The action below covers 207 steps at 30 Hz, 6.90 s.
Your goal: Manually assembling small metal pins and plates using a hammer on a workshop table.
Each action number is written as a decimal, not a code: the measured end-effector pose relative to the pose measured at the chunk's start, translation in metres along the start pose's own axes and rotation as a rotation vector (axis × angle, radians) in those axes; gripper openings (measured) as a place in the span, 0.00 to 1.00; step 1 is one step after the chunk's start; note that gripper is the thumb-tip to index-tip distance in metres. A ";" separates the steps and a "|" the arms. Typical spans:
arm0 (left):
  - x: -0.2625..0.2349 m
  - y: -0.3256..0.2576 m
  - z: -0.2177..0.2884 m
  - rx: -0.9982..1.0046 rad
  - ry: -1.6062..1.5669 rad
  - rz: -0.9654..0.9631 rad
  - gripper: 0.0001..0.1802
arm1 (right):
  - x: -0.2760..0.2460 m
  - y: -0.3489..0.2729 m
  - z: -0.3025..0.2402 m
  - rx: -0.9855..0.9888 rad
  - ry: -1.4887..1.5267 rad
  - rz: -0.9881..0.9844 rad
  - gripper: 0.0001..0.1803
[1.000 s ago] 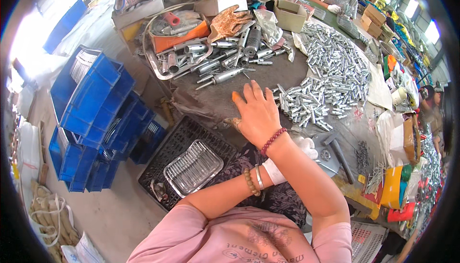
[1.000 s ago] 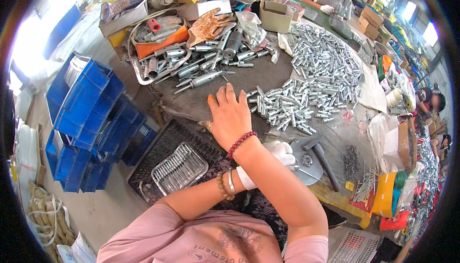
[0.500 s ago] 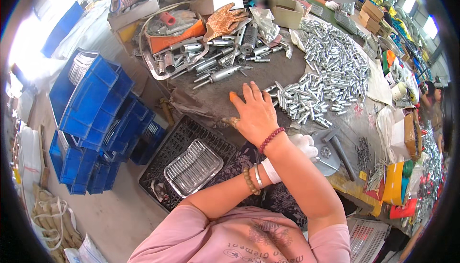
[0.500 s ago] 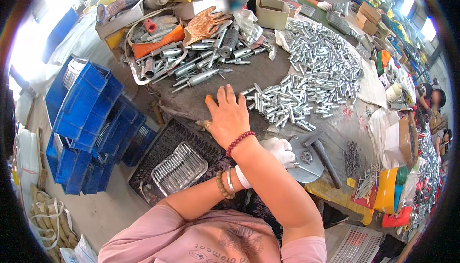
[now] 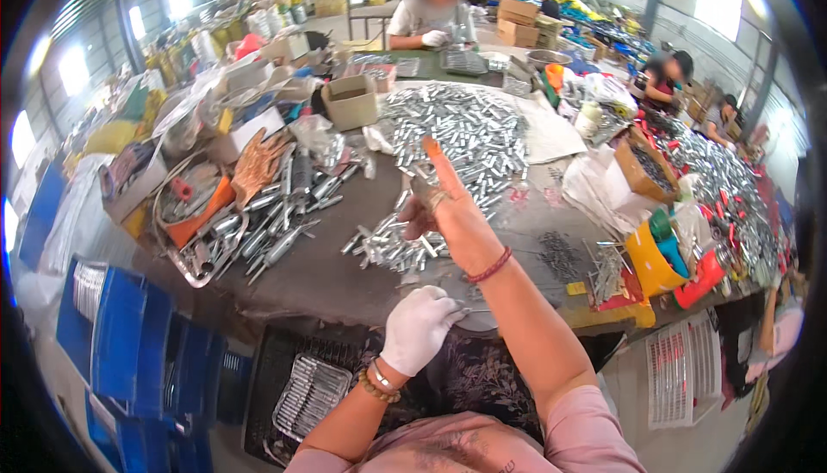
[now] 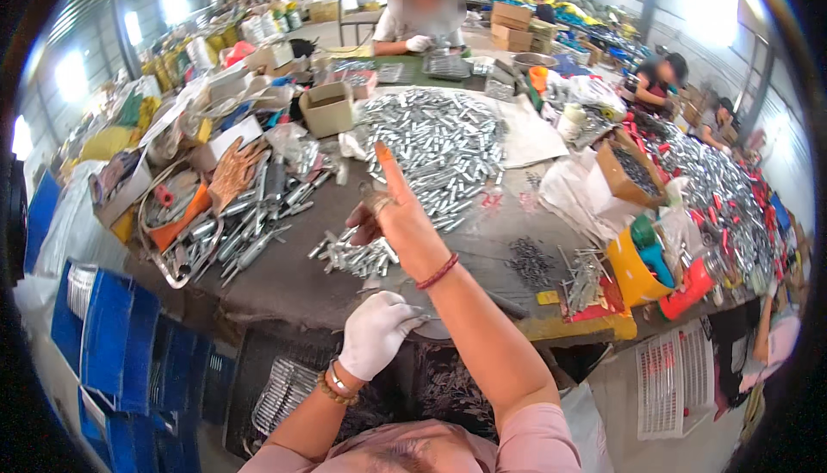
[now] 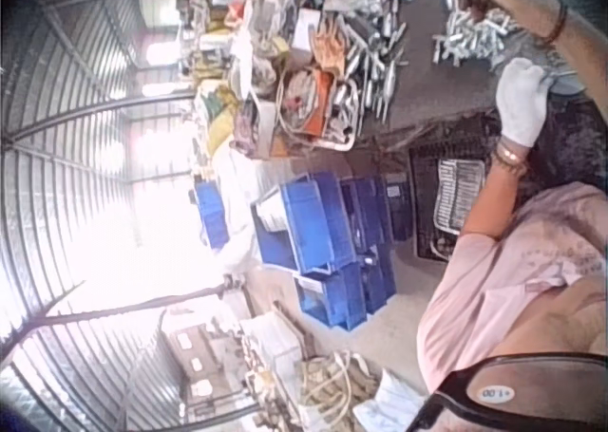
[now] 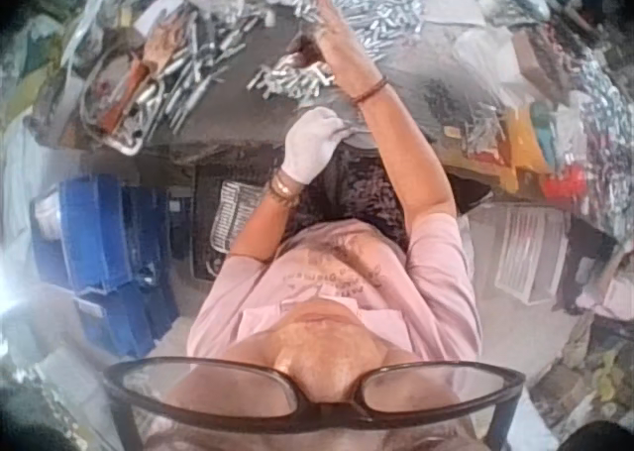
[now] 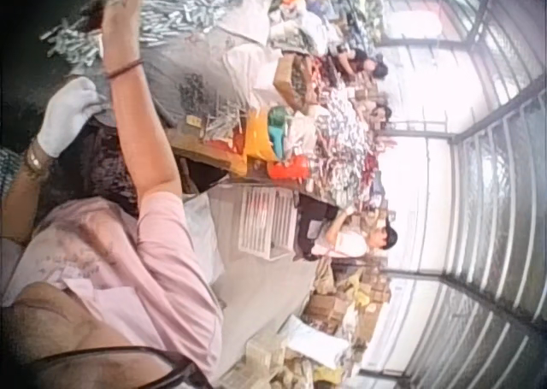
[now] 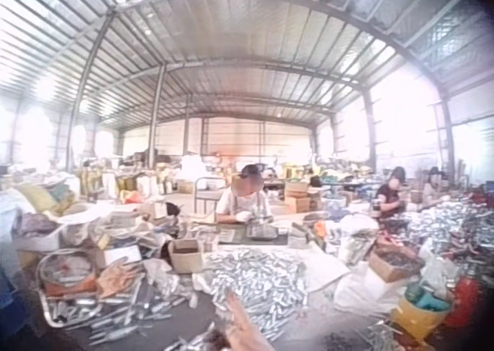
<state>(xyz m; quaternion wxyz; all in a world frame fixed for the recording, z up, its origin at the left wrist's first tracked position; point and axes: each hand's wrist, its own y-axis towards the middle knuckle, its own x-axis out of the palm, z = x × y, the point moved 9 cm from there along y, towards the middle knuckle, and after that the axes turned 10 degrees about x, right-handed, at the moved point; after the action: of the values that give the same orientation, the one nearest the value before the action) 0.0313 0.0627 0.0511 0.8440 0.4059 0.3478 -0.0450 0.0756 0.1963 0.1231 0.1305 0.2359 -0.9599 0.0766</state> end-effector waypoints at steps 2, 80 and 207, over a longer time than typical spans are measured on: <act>-0.005 -0.001 -0.002 -0.023 0.046 0.025 0.09 | -0.025 -0.001 -0.002 -0.005 0.039 -0.021 0.40; 0.008 0.003 -0.012 -0.073 0.046 -0.051 0.11 | -0.093 -0.187 0.016 -0.281 -1.256 0.417 0.30; 0.003 0.005 -0.029 -0.116 -0.172 -0.238 0.11 | -0.120 -0.169 0.035 -0.334 -1.539 0.487 0.32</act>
<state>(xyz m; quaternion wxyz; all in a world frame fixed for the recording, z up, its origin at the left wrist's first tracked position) 0.0199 0.0875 0.0404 0.8813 0.3071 0.3220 -0.1590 0.2506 0.0930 0.0699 -0.5508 -0.0147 -0.8038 -0.2242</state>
